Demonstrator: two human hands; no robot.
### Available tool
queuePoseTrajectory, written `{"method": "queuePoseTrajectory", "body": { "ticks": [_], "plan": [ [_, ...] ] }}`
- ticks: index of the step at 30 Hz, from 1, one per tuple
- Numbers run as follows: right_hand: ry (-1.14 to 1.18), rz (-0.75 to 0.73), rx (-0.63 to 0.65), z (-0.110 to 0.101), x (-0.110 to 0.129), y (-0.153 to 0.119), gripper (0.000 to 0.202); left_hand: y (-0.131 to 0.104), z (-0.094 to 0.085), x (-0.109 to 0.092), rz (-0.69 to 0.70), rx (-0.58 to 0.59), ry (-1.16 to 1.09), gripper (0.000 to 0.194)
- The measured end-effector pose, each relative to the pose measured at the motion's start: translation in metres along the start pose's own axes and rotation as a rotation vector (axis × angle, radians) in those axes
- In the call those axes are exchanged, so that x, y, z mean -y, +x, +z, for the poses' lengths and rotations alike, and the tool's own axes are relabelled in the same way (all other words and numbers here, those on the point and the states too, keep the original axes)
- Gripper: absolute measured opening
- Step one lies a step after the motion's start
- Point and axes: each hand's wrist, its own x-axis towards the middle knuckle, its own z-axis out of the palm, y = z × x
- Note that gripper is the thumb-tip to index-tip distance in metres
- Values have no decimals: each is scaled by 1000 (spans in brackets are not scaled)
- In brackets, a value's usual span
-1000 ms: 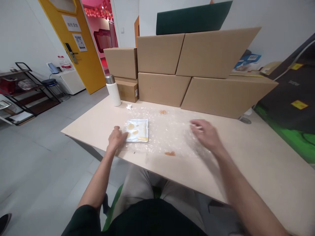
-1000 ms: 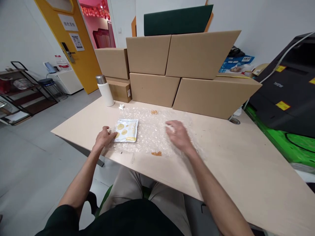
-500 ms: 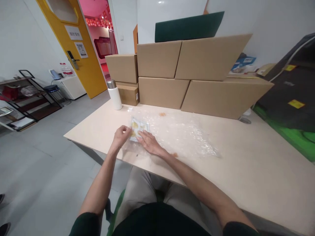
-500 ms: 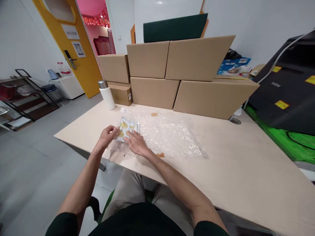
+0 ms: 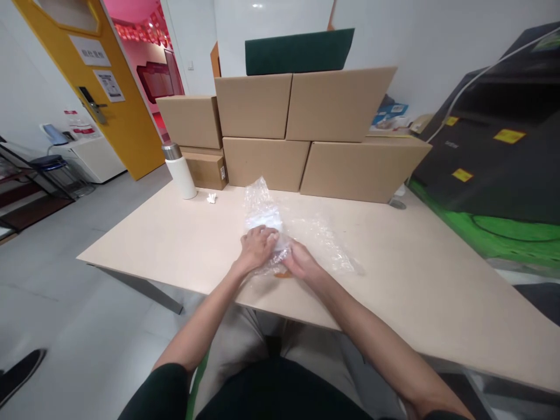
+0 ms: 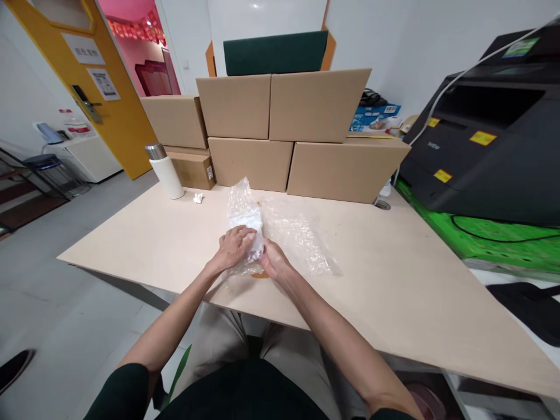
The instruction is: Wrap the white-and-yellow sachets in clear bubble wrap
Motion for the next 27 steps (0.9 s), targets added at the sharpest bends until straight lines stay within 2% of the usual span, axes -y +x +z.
{"method": "queuePoseTrajectory", "body": {
  "ticks": [2,5,6,8,9,11,13,14,16,18,22,24,27],
  "plan": [
    [-244,-96,-64,-18,7,-5,23,-1,13,-3,-11,32,153,39],
    [-680,-369,-203,-29,16,-8,29,-3,24,-6,29,16,292,35],
    [-786,-449,-208,-28,17,-7,31,-3,26,-6,39,16,305,35],
    [-950,-508,-126,-20,18,-2,32,-3,24,-3,22,7,281,34],
    [-1027,-493,-55,-14,18,1,32,-3,22,1,-14,-24,249,34],
    [-1168,-445,49,-3,17,6,33,-3,13,11,-140,-159,116,38],
    [-1259,-421,86,6,17,8,38,-3,3,24,-316,-294,-203,50],
    [-1276,-418,80,8,17,8,40,-3,-2,29,-394,-319,-390,58],
    [-1258,-390,58,10,19,7,43,-3,-11,35,-498,-309,-681,65],
    [-1175,-325,42,8,22,5,45,-2,-15,32,-492,-329,-811,63],
    [-760,-217,-16,-2,27,3,44,5,-9,2,-269,-401,-919,45],
    [-495,-194,-11,-10,29,1,45,11,0,-18,-151,-347,-885,38],
    [-198,-126,10,-24,35,-5,46,22,19,-46,-52,-222,-761,37]
  ]
}}
